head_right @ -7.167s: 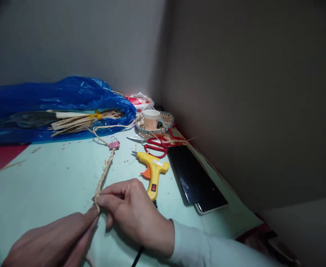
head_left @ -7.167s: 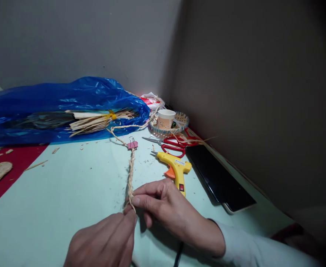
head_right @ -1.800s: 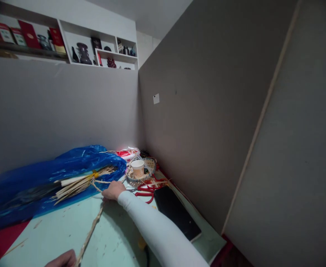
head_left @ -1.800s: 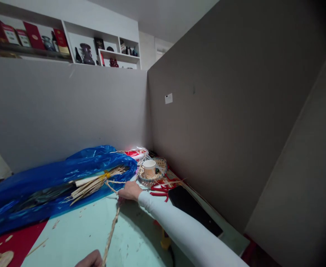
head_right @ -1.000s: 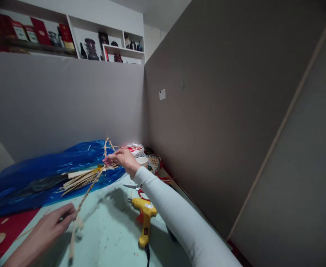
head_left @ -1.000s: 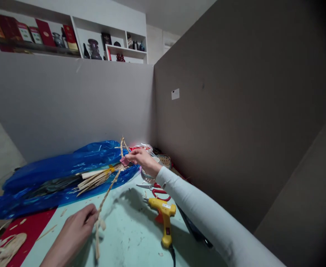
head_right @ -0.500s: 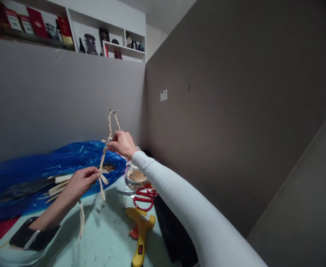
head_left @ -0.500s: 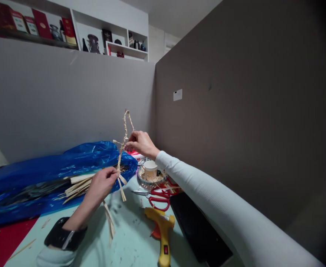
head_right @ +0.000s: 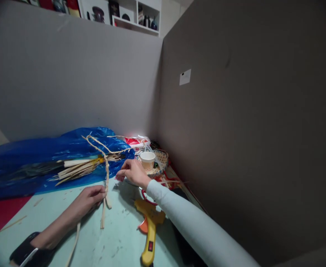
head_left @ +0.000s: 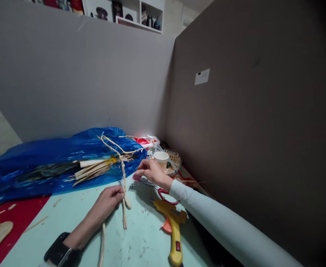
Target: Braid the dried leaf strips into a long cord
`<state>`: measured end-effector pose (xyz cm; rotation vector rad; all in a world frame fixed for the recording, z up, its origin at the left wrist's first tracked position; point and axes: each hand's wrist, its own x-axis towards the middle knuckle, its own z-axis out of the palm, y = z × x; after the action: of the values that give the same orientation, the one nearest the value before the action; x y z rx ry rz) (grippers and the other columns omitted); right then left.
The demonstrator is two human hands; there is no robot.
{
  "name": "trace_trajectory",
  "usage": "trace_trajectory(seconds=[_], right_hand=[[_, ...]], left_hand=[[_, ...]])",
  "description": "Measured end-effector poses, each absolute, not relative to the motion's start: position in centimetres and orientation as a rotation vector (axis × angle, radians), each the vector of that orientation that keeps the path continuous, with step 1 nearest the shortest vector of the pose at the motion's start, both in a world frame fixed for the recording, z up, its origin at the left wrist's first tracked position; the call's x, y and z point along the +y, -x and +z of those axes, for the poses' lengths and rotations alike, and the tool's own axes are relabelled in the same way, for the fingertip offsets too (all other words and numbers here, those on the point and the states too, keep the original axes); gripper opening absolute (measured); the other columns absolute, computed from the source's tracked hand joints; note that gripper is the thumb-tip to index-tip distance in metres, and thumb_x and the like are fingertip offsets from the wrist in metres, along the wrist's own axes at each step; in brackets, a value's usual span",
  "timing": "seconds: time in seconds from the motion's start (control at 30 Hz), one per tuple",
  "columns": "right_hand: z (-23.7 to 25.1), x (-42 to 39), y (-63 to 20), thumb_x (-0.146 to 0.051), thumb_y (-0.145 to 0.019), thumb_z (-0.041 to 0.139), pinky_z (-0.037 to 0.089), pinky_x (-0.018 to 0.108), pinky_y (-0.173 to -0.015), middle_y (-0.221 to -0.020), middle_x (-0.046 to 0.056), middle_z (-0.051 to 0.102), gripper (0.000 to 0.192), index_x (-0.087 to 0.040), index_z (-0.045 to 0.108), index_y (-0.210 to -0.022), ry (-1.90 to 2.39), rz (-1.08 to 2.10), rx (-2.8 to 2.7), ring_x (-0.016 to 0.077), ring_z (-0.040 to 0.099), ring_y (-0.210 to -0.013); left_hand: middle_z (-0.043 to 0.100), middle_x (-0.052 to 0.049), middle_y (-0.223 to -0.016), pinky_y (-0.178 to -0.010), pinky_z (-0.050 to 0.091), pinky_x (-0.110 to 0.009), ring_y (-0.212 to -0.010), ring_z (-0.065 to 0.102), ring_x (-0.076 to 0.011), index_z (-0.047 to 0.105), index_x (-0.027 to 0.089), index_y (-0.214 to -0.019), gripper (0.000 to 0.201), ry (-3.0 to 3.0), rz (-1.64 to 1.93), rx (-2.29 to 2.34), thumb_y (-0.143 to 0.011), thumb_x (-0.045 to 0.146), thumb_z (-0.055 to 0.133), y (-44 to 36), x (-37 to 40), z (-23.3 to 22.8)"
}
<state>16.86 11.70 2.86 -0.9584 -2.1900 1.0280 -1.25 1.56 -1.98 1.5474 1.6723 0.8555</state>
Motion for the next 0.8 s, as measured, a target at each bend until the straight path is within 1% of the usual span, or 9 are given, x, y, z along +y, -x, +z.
trace_trajectory(seconds=[0.1,0.23,0.4,0.47,0.53,0.6,0.67,0.8], right_hand=[[2.3,11.3,-15.9,-0.034,-0.087,0.065,0.052,0.033,-0.072,-0.073,-0.001,0.064,0.024,-0.013,0.062,-0.076,0.996,1.054,-2.157,0.0145,0.063,-0.071],[1.5,11.3,-15.2,-0.038,-0.085,0.066,0.050,0.031,-0.070,-0.068,-0.001,0.064,0.028,-0.014,0.061,-0.073,0.974,1.168,-2.114,0.0144,0.063,-0.068],[0.9,11.5,-15.0,-0.038,-0.086,0.064,0.049,0.029,-0.065,-0.069,-0.001,0.064,0.028,-0.014,0.060,-0.073,0.968,1.338,-2.023,0.0127,0.061,-0.064],[1.1,11.3,-15.1,-0.038,-0.082,0.068,0.045,0.025,-0.059,-0.063,-0.002,0.061,0.029,-0.013,0.060,-0.070,0.963,1.408,-1.972,0.0112,0.056,-0.058],[1.5,10.9,-15.2,-0.039,-0.075,0.073,0.038,0.023,-0.053,-0.056,-0.003,0.058,0.030,-0.013,0.061,-0.067,0.950,1.477,-1.925,0.0094,0.050,-0.052],[2.0,10.5,-15.4,-0.039,-0.071,0.075,0.032,0.021,-0.049,-0.053,-0.004,0.055,0.030,-0.013,0.062,-0.066,0.934,1.533,-1.889,0.0080,0.044,-0.049],[2.4,10.2,-15.4,-0.039,-0.068,0.077,0.029,0.021,-0.048,-0.053,-0.004,0.054,0.030,-0.013,0.062,-0.065,0.924,1.566,-1.862,0.0074,0.041,-0.048],[2.6,10.2,-15.5,-0.037,-0.065,0.078,0.026,0.021,-0.047,-0.051,-0.004,0.053,0.029,-0.013,0.062,-0.063,0.927,1.577,-1.842,0.0067,0.037,-0.047]], left_hand=[[0.044,0.010,-0.053,-0.045,0.038,-0.021,-0.045,0.045,-0.0076,0.054,0.017,-0.067,0.029,-1.591,0.870,1.600,-0.091,0.033,0.057,1.0,1.4,-2.5],[0.045,0.009,-0.056,-0.051,0.040,-0.024,-0.050,0.047,-0.0095,0.054,0.017,-0.066,0.031,-1.644,0.882,1.571,-0.090,0.037,0.058,1.1,1.5,-2.6],[0.046,0.008,-0.058,-0.056,0.039,-0.026,-0.054,0.048,-0.0117,0.055,0.018,-0.066,0.029,-1.666,0.884,1.559,-0.088,0.037,0.057,1.0,1.3,-2.0],[0.044,0.008,-0.057,-0.056,0.035,-0.026,-0.054,0.046,-0.0123,0.053,0.019,-0.065,0.027,-1.664,0.881,1.541,-0.087,0.034,0.057,0.8,1.1,-1.7],[0.042,0.008,-0.055,-0.055,0.032,-0.026,-0.054,0.043,-0.0130,0.052,0.020,-0.064,0.023,-1.660,0.878,1.520,-0.084,0.030,0.055,0.7,1.0,-1.4],[0.041,0.008,-0.055,-0.056,0.030,-0.026,-0.055,0.042,-0.0139,0.052,0.021,-0.064,0.019,-1.654,0.875,1.509,-0.081,0.028,0.052,0.6,0.9,-1.2],[0.042,0.007,-0.055,-0.056,0.030,-0.026,-0.057,0.041,-0.0147,0.053,0.020,-0.065,0.016,-1.649,0.870,1.507,-0.079,0.027,0.051,0.5,0.9,-1.1],[0.042,0.007,-0.055,-0.056,0.029,-0.026,-0.056,0.040,-0.0153,0.054,0.021,-0.066,0.015,-1.635,0.856,1.508,-0.078,0.028,0.049,0.5,0.8,-1.0]])
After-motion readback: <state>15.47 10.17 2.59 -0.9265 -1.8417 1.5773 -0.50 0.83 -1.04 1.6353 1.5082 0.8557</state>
